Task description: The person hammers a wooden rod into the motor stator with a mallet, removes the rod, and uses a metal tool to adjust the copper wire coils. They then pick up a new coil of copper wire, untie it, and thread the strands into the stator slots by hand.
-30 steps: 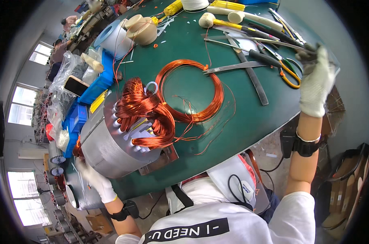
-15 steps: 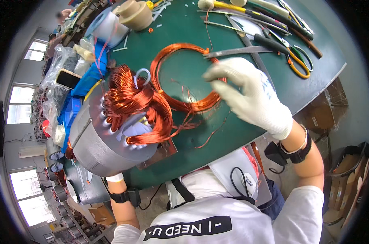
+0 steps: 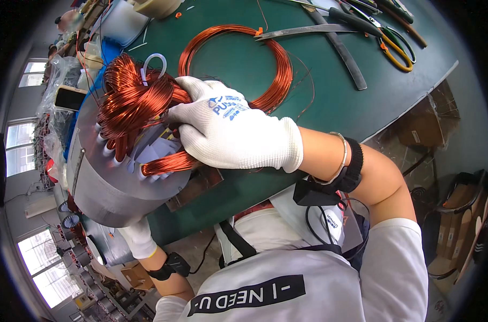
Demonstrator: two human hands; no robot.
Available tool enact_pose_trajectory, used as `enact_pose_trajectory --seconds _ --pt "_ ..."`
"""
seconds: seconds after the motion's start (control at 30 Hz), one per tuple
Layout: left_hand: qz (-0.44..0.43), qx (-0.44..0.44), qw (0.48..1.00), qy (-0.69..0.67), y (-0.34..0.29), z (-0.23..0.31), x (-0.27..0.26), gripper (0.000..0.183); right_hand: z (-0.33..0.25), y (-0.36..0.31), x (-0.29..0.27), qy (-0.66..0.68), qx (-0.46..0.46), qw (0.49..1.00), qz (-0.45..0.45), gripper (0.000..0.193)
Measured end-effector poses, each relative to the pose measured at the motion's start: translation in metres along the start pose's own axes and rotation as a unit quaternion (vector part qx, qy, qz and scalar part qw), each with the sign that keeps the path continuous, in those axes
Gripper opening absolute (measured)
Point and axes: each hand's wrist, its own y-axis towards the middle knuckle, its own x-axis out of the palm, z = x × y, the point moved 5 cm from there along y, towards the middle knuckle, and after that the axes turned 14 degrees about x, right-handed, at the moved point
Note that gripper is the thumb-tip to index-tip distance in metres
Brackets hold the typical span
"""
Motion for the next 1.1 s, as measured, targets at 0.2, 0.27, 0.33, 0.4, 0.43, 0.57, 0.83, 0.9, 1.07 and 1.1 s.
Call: enact_pose_trajectory --seconds 0.2,0.27,0.33,0.4,0.43,0.57,0.83,0.9,1.07,1.1 --pt "-0.022 -0.077 0.996 -0.037 -0.01 -0.026 -0.007 0.05 0.002 -0.004 0.0 0.016 -0.027 0.999 0.007 0.039" --pt "-0.021 -0.08 0.996 -0.038 -0.011 -0.029 -0.007 0.048 0.001 -0.005 0.0 0.025 -0.038 0.999 0.015 0.037" --pt "-0.022 -0.082 0.996 -0.038 -0.01 -0.032 -0.009 0.046 0.002 -0.004 0.0 0.029 -0.022 0.999 0.013 0.035" --pt "-0.027 -0.086 0.995 -0.035 -0.011 -0.038 -0.01 0.045 -0.001 -0.004 -0.001 0.031 -0.028 0.999 0.018 0.034" --pt "-0.029 -0.091 0.995 -0.033 -0.012 -0.04 -0.011 0.044 -0.002 -0.005 -0.002 0.033 -0.035 0.999 0.023 0.034" --pt "-0.02 0.012 0.996 0.088 -0.007 0.002 -0.005 0.04 -0.012 -0.009 -0.005 0.026 -0.069 0.997 0.036 0.031" --pt "0.098 0.051 0.99 0.09 0.0 0.107 0.023 0.067 -0.011 -0.003 -0.01 0.036 -0.063 0.996 0.044 0.026" --pt "0.135 0.075 0.973 0.17 -0.001 0.105 0.021 0.064 -0.014 -0.003 -0.011 0.034 -0.069 0.996 0.048 0.026" --pt "0.082 0.098 0.978 0.164 0.003 0.111 0.021 0.06 -0.011 -0.002 -0.007 0.056 -0.064 0.995 0.058 0.026" --pt "0.08 0.098 0.978 0.166 0.005 0.114 0.02 0.06 -0.01 -0.002 -0.007 0.064 -0.065 0.994 0.062 0.026"
